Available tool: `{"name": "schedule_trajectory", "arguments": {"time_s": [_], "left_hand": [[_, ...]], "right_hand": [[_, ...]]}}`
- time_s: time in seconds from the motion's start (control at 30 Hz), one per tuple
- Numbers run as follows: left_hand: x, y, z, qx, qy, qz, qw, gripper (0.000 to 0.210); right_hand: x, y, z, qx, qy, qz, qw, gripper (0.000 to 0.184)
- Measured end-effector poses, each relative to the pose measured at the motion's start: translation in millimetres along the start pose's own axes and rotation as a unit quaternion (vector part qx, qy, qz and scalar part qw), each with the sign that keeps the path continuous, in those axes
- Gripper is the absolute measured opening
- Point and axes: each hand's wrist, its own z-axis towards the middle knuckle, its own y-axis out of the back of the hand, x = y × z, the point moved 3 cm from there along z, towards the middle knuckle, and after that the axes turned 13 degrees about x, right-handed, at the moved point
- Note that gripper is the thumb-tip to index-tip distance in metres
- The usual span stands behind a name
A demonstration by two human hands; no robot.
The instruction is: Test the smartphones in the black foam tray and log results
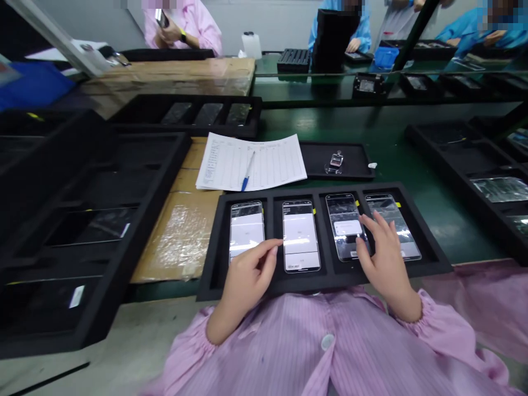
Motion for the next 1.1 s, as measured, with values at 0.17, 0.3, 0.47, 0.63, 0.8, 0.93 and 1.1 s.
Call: {"name": "schedule_trajectory", "arguments": {"time_s": [0.17,0.3,0.47,0.63,0.8,0.93,1.1], "left_hand": [[-2,-0.9,-1,0.019,-0.007,0.012,1.000,0.026],[-1,-1.4,-1,0.019,-0.001,0.012,1.000,0.026],[-1,-0.7,-1,0.015,-0.009,0.019,1.000,0.025],[-3,-1.8,-3,0.005,-0.029,0.024,0.999,0.024],[-3,4.8,-7,-0.065,-0.043,0.049,0.996,0.024],[6,30.6,-13,-0.200,0.025,0.148,0.968,0.031],[30,41.5,-14,-0.123,0.178,0.203,0.955,0.049]], "right_hand": [[11,-6,-2,0.031,0.033,0.013,0.999,0.039],[12,-3,-4,0.025,0.068,0.017,0.997,0.026],[11,-1,-6,0.010,0.075,0.035,0.997,0.022],[8,0,-7,-0.013,0.058,0.042,0.997,0.024],[5,0,-9,-0.008,0.055,0.040,0.998,0.025],[1,0,-11,0.000,0.054,0.052,0.997,0.027],[-1,-2,-10,0.011,0.050,0.062,0.997,0.027]]}}
